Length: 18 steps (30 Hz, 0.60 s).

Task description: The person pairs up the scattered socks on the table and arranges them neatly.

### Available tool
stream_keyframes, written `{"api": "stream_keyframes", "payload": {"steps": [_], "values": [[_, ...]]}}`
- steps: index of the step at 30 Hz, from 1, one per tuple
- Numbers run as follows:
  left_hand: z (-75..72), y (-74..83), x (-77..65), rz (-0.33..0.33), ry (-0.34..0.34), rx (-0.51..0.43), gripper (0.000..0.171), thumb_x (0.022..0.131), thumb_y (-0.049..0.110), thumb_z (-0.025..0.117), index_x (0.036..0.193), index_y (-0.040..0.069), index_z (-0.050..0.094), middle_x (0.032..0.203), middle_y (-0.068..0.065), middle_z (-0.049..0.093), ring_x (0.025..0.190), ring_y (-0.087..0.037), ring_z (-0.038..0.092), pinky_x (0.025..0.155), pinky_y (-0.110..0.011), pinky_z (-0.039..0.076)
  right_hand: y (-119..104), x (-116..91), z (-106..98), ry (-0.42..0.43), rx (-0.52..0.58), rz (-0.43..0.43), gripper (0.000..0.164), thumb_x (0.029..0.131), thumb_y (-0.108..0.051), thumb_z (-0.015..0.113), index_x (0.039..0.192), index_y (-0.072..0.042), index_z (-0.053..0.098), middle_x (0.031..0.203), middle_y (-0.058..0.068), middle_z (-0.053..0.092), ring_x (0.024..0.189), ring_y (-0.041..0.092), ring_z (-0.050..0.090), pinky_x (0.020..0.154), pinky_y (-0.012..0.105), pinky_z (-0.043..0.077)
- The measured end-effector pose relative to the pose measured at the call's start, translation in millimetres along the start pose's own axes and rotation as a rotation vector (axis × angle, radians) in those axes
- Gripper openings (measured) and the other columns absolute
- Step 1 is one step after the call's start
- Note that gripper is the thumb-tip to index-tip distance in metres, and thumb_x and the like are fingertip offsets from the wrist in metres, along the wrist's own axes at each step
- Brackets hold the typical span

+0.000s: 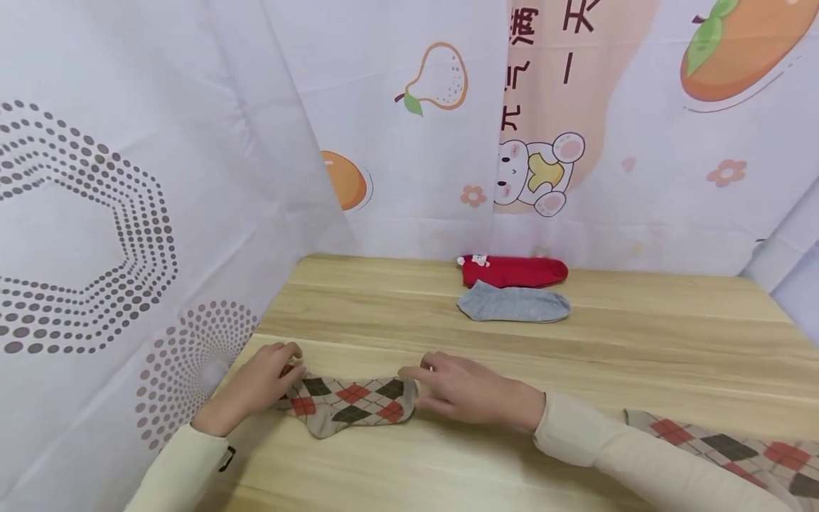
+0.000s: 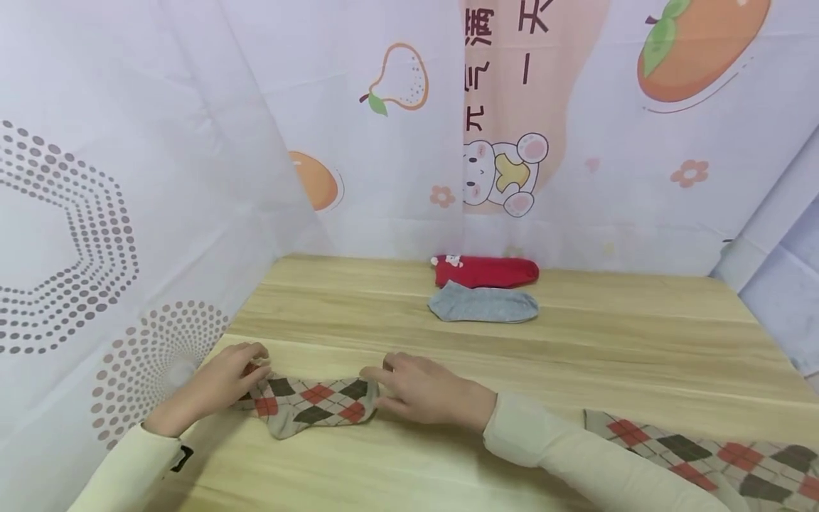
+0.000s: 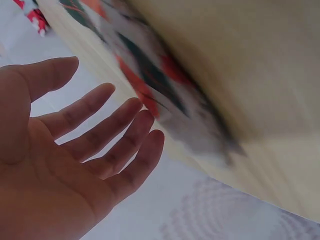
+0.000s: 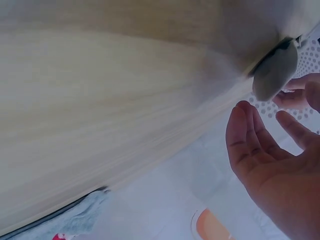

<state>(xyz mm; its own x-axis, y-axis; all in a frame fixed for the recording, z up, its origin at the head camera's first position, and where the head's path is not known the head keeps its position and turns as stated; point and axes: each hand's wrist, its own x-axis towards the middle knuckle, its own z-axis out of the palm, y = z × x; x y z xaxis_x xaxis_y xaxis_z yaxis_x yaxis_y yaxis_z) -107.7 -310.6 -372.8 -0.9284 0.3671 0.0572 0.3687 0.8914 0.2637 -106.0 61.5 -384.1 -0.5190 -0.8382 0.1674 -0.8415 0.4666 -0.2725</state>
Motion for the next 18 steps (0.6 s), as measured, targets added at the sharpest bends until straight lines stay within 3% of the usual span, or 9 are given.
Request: {"api": "stream_keyframes", "payload": {"steps": [6,10,14,18], "values": [[1.2,-18.6,-13.3,-0.013,0.064,0.071,0.015,0.086,0.011,0.076,0.094,0.003,0.066,0.087,-0.008,0.063,0.079,-0.024,0.06,0.072,-0.045,0.051,-7,9,5,-0.018,-0.018,-0.066,0.046,0.1,-0.041,0.058,0.141,-0.019,0.056,0.096,-0.003,0.058,0.08,0.006,0.047,0.07,0.019,0.045],[0.2,-32.7,-19.5,-0.015,0.101,0.106,0.018,0.083,0.007,0.078,0.095,0.003,0.066,0.089,-0.01,0.064,0.08,-0.029,0.06,0.072,-0.049,0.049,-10,12,7,-0.022,-0.011,-0.081,0.032,0.101,-0.041,0.058,0.121,-0.018,0.067,0.092,-0.007,0.058,0.08,0.003,0.048,0.071,0.018,0.045],[1.5,-46.5,-19.9,-0.016,0.094,0.087,0.023,0.08,0.004,0.079,0.098,0.002,0.065,0.086,-0.008,0.062,0.077,-0.024,0.058,0.068,-0.043,0.049,-11,14,9,-0.037,-0.015,-0.063,0.025,0.101,-0.041,0.056,0.098,-0.02,0.069,0.084,-0.012,0.055,0.075,0.002,0.048,0.068,0.018,0.044],[4.5,-53.2,-17.7,-0.037,0.056,-0.005,0.025,0.081,0.001,0.078,0.102,-0.002,0.065,0.079,-0.003,0.056,0.071,-0.017,0.053,0.063,-0.036,0.045,-12,14,10,-0.055,-0.03,-0.044,0.021,0.1,-0.04,0.059,0.092,-0.021,0.067,0.076,-0.013,0.05,0.068,0.001,0.044,0.062,0.017,0.04]]}}
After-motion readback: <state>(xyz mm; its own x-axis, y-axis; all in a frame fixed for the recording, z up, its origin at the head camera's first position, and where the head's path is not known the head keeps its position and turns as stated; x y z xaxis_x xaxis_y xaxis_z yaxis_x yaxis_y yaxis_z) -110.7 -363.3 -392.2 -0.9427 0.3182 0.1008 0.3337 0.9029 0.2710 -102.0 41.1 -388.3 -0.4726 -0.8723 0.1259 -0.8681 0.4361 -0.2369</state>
